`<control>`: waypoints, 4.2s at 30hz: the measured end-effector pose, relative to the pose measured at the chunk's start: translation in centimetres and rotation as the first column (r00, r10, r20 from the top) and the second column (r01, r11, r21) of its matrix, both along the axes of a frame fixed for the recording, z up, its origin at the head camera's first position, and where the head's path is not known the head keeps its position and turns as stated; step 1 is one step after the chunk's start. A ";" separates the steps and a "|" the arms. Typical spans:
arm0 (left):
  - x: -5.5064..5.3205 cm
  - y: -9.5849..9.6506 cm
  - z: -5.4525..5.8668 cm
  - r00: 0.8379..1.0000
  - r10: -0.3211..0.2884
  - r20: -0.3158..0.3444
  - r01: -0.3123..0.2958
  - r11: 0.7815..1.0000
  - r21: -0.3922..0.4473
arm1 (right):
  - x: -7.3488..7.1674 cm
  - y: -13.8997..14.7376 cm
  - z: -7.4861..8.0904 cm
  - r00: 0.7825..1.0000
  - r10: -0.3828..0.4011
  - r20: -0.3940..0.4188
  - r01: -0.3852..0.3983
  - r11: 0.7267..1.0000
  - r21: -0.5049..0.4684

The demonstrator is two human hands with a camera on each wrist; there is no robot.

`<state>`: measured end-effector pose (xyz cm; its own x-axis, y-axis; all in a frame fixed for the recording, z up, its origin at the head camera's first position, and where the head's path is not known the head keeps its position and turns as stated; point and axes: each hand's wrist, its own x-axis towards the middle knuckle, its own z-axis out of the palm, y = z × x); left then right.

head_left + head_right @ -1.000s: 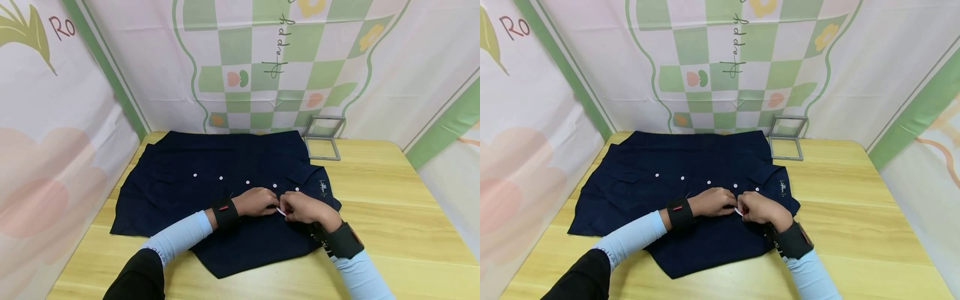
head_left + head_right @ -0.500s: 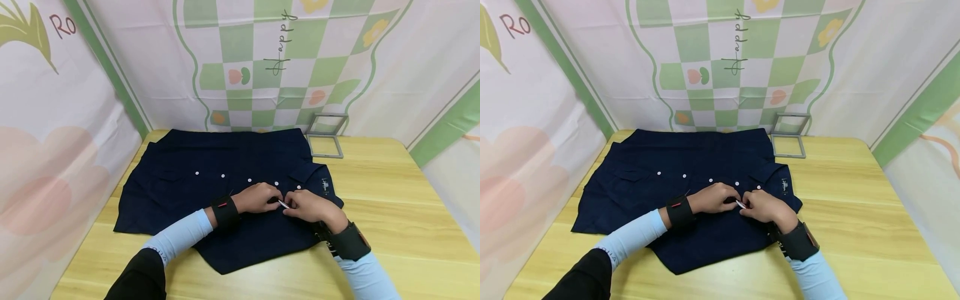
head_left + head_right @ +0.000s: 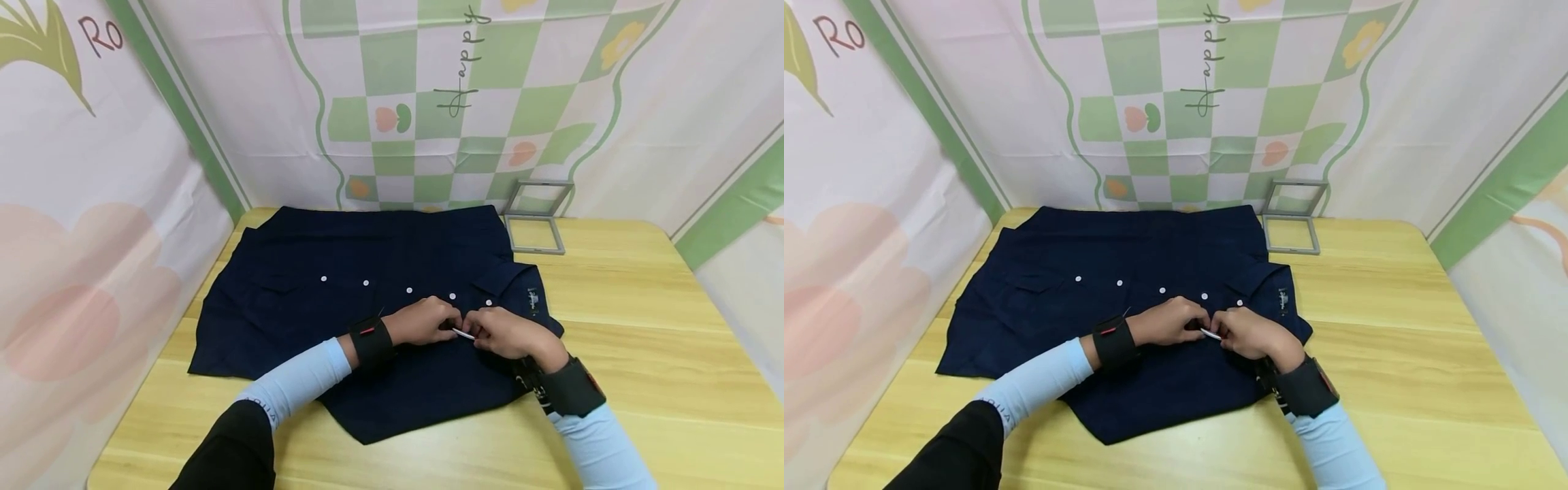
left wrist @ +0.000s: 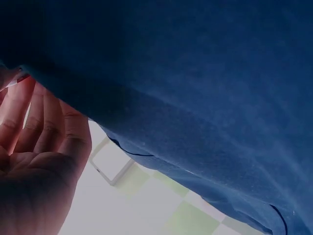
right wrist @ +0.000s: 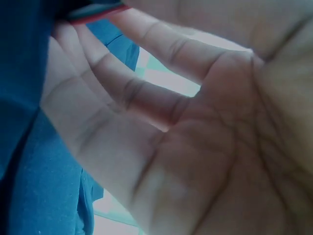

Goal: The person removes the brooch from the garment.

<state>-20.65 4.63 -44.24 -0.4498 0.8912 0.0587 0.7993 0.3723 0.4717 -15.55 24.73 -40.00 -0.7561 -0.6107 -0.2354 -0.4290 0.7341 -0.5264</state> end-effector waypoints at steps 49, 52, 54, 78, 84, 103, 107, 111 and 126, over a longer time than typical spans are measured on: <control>-0.1 1.0 0.4 0.992 0.113 0.060 -0.110 0.993 -0.043 | -0.8 -1.0 -1.6 0.994 -0.069 -0.081 0.078 0.989 0.122; 0.0 0.9 0.4 0.992 0.107 0.063 -0.104 0.993 -0.046 | -0.7 -0.8 -1.3 0.996 -0.065 -0.062 0.070 0.994 0.079; 0.1 0.8 0.5 0.994 0.097 0.057 -0.095 0.994 -0.046 | -0.6 -0.5 -0.9 0.998 -0.053 -0.045 0.055 0.997 0.045; 0.3 0.8 0.8 0.987 0.024 0.162 -0.043 0.992 0.115 | -0.6 0.0 -0.5 0.982 -0.094 0.162 0.096 0.995 -0.001; 0.4 0.8 0.8 0.982 0.041 0.186 -0.050 0.998 0.041 | -0.7 -0.1 -0.8 0.987 -0.102 0.127 0.097 0.994 0.044; 0.4 1.0 0.4 0.988 0.148 0.038 -0.140 0.978 -0.156 | -0.6 -0.4 -0.4 0.991 -0.038 0.130 0.048 0.996 -0.071; 0.6 1.0 0.3 0.987 0.153 0.038 -0.145 0.976 -0.162 | -0.5 -0.5 -0.6 0.990 -0.053 0.131 0.064 0.995 -0.079; 0.6 1.0 0.3 0.986 0.160 0.054 -0.152 0.980 -0.130 | -0.2 -0.7 -0.7 0.994 -0.089 0.057 0.092 0.994 -0.059; 0.6 0.8 0.3 0.988 0.154 0.027 -0.148 0.977 -0.152 | 1.8 -5.1 -1.7 0.880 -0.439 -0.182 0.467 0.869 0.163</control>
